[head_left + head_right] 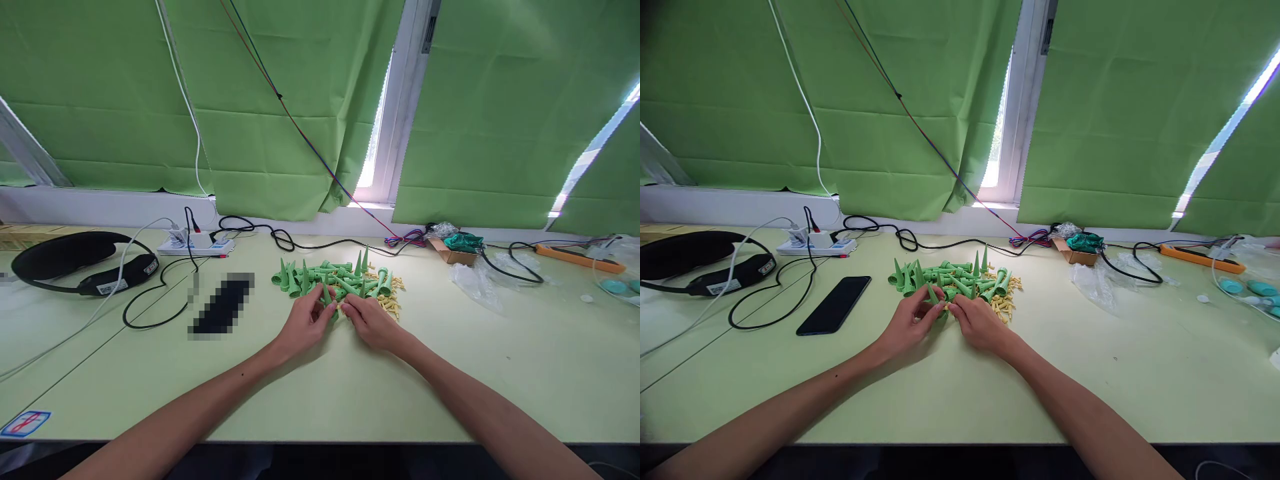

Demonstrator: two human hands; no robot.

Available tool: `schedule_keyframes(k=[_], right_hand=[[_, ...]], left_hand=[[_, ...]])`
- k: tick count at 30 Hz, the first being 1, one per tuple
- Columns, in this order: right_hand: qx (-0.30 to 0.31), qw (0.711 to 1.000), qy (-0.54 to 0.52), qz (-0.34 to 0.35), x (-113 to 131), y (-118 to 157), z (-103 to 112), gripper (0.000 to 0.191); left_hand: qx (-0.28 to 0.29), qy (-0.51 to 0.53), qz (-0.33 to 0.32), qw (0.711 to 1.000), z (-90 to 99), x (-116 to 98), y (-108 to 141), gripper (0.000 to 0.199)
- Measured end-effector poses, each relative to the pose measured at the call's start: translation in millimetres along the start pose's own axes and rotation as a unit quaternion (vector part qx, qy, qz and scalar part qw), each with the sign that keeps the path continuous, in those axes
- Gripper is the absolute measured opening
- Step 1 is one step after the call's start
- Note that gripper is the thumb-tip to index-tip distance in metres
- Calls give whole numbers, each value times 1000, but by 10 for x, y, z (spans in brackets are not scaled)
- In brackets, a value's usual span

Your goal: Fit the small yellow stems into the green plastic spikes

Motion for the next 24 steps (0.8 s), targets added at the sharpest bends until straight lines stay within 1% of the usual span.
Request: schedule_keyframes(k=[6,9,12,14,18,21,24], right_hand=[[-3,1000,4,-9,-23,0,1,36],[-14,1000,-8,-9,-10,-2,2,36],[-23,999,-30,-9,25,2,1,27],[-17,999,-42,-8,46,6,-7,21],[-1,999,-40,2,58,11,-19,22],[5,1000,-25,6,40,11,-19,21],[8,1000,-14,3,22,11,-20,20]], left_hand=[[3,2,4,1000,-7,1,4,21],[1,17,10,1000,-4,9,-5,21],[-10,57,30,998,12,24,-30,21],[-16,88,51,995,22,35,-46,21],[-6,132,87,987,5,67,-55,21],[-4,134,81,988,-14,93,-49,22],[-6,111,65,992,-17,108,-44,22]])
Point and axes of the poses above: each hand's wrist, its own y-axis away from the middle knuckle, its own z-axis out of the back of the hand, x = y × z, the point moved 4 cm from there along -y, towards the middle knuckle, and after that the axes turned 13 degrees about -y, right-handed, at the moved point
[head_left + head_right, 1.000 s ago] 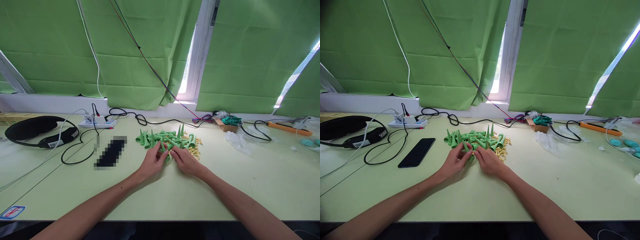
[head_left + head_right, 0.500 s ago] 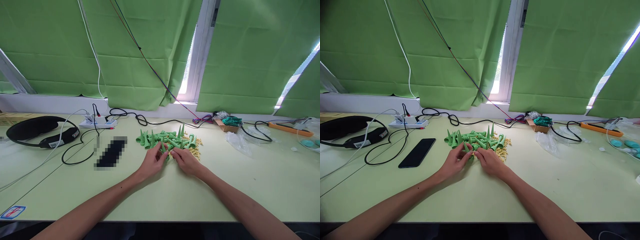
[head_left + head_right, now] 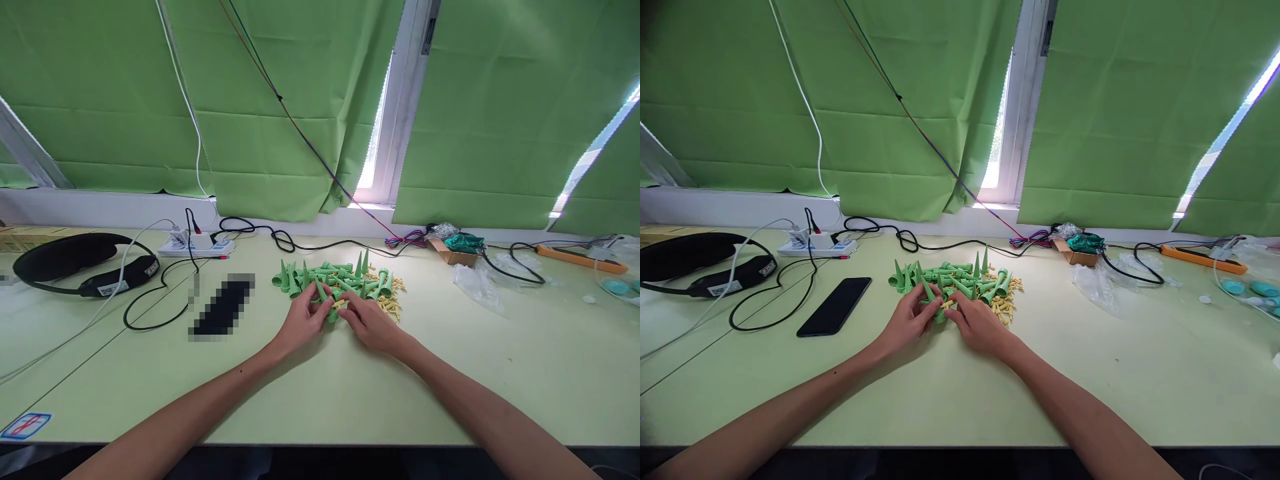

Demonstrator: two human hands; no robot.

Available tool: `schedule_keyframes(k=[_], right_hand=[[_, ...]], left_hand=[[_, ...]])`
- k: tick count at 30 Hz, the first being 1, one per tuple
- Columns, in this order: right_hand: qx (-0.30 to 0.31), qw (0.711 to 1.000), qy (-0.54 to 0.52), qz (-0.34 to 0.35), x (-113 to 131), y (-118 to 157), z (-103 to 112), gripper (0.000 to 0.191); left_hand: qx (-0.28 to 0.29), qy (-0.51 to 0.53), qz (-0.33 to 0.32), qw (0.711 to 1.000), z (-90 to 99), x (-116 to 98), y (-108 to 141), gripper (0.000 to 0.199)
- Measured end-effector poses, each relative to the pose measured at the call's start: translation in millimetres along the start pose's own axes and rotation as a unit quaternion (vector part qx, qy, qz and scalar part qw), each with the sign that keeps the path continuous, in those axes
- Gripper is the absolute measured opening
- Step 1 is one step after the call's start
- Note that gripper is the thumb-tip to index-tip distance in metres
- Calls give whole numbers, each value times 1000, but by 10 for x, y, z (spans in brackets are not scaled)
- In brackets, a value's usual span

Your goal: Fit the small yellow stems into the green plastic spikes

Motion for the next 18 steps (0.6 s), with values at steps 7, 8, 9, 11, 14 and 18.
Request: schedule_keyframes(k=[7,8,9,11,14,18], right_hand=[[-17,1000,22,-4,-17,-5,6,25],[-19,999,27,-6,-21,-7,6,29],[-21,999,32,-8,-26,-8,6,31],[-22,999,38,-11,-33,-11,4,35],[-24,999,39,-15,-37,-15,4,37],[-28,999,27,-15,-17,-21,12,37]], left_hand=[[24,-48,-33,998,-20,-31,22,24],[31,-55,-36,997,-31,-33,28,24],[37,-62,-40,997,-40,-36,33,24],[46,-74,-45,995,-53,-40,42,24],[49,-81,-45,994,-55,-47,48,24],[40,-71,-34,996,-47,-61,46,25]])
Point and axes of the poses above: each hand's wrist, its own y-axis away from the middle knuckle, its own z-axis out of the back of the hand, x = y × z, the point moved 4 cm from there along -y, towards the middle knuckle, and after that the axes turned 13 degrees about -y, right-handed, at the moved point
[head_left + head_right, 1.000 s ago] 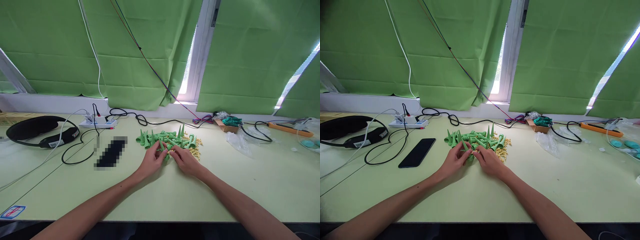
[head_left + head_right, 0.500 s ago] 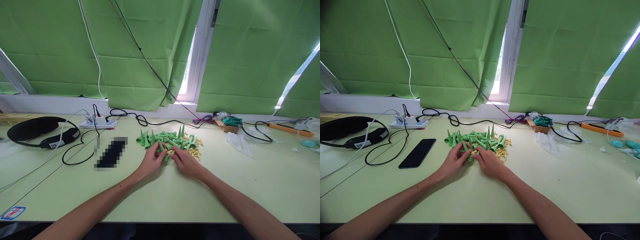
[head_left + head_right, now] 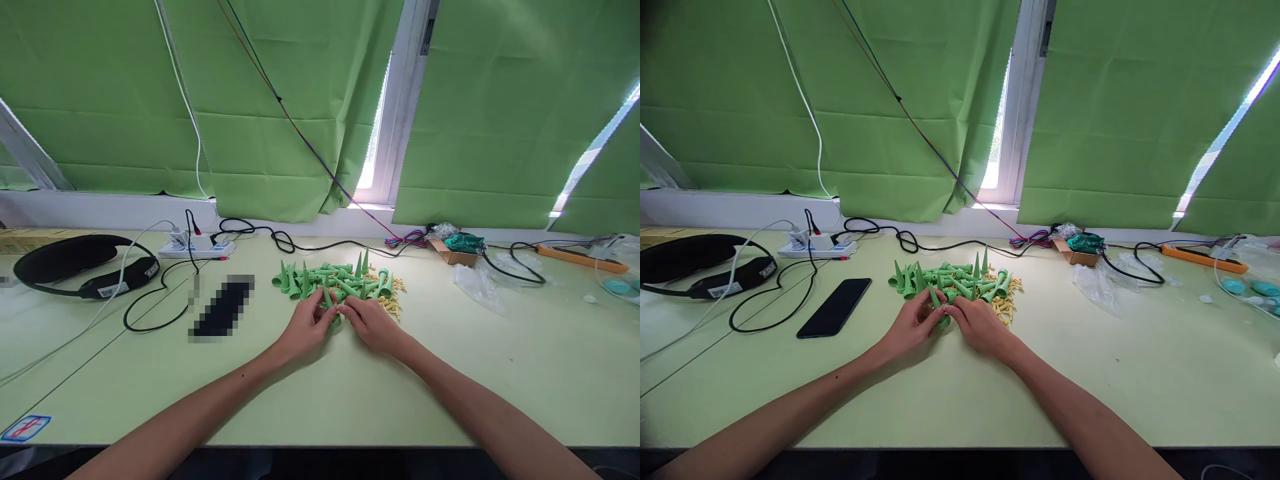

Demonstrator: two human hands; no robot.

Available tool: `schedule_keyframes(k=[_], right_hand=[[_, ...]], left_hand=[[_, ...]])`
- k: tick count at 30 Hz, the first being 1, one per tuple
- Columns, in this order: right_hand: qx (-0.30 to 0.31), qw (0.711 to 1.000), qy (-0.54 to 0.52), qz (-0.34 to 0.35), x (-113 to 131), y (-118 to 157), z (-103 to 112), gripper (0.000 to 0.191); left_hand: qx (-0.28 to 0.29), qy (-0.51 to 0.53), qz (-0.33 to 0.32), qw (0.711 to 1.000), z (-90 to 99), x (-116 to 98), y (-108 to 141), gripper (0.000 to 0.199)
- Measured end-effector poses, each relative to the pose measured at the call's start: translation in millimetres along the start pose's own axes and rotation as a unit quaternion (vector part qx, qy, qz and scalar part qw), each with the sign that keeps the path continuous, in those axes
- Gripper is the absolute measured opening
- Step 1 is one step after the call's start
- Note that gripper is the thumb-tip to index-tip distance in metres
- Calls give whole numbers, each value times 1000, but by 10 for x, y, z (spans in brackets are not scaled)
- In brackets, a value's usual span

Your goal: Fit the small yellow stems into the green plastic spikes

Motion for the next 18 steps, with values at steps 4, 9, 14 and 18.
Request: schedule_keyframes(k=[4,9,14,18], right_hand=[[-3,1000,-6,6,17,-1,4,35],[-2,1000,16,5,-9,1,-8,39],[3,999,36,2,-22,-3,-17,43],[-14,1000,15,-12,-21,-3,-8,43]], left_hand=[[-3,40,20,999,-3,7,-7,26],[-3,7,5,1000,-9,6,-3,25],[1,-37,-23,999,-21,-7,11,21],[6,-35,-21,999,-31,1,12,20]])
Point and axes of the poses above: each hand's wrist, its own y-axis away from the middle knuckle, its own z-axis out of the back of the hand, x = y × z, the point moved 4 cm from there along -y, towards the middle knuckle, and after that the axes turned 13 degrees about -y, right-handed, at the moved point
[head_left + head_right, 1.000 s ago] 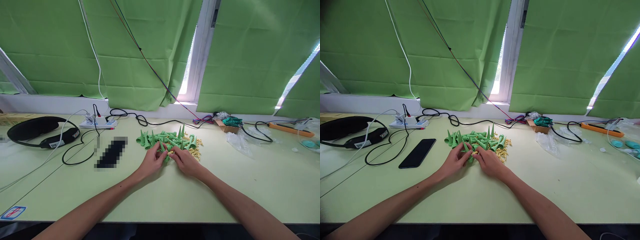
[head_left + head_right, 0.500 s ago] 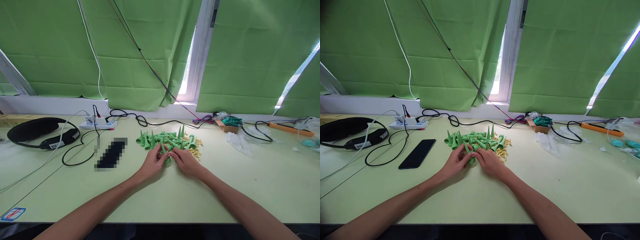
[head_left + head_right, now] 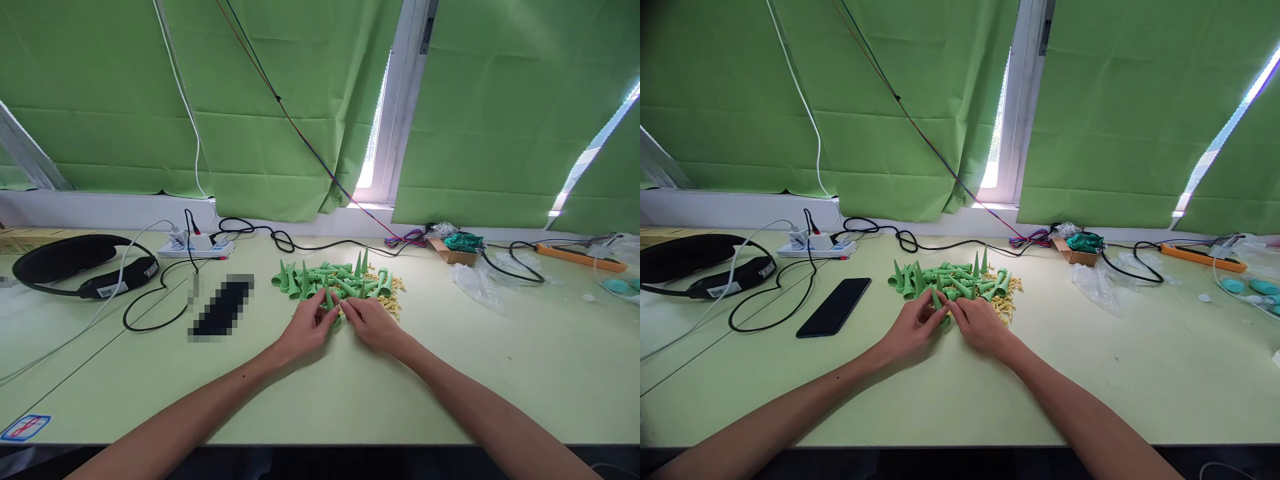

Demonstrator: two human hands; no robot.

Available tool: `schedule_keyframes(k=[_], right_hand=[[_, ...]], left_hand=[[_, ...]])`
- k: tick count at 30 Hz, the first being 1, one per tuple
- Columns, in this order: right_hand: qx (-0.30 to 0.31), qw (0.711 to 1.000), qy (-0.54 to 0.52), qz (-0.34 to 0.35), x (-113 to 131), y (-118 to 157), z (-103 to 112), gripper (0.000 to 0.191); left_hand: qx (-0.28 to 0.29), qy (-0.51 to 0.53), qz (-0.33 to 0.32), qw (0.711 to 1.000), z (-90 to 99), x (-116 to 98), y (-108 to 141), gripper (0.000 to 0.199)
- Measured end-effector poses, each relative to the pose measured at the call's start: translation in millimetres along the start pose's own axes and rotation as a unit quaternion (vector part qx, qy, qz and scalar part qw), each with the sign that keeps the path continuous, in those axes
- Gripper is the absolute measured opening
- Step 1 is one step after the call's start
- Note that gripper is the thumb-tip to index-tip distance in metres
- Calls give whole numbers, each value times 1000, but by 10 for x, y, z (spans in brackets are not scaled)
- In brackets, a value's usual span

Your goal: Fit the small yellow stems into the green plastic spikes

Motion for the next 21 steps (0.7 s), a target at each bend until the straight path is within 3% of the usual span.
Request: schedule_keyframes(k=[7,13,21], right_hand=[[-22,995,-88,30,45,0,28,14],[4,994,-82,76,65,10,31,14],[18,995,-65,74,19,8,17,8]], left_hand=[[-9,42,32,999,-4,19,-2,22],[-15,64,49,997,-1,60,-16,21],[-19,41,38,998,-4,83,-16,20]])
Point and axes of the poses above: each hand's wrist, its own y-axis away from the middle knuckle, its own z-axis out of the back of the hand, x = y × z, the point moved 4 cm from there along -y, towards the middle knuckle, and after that the axes turned 13 degrees about -y, right-handed, at the moved point
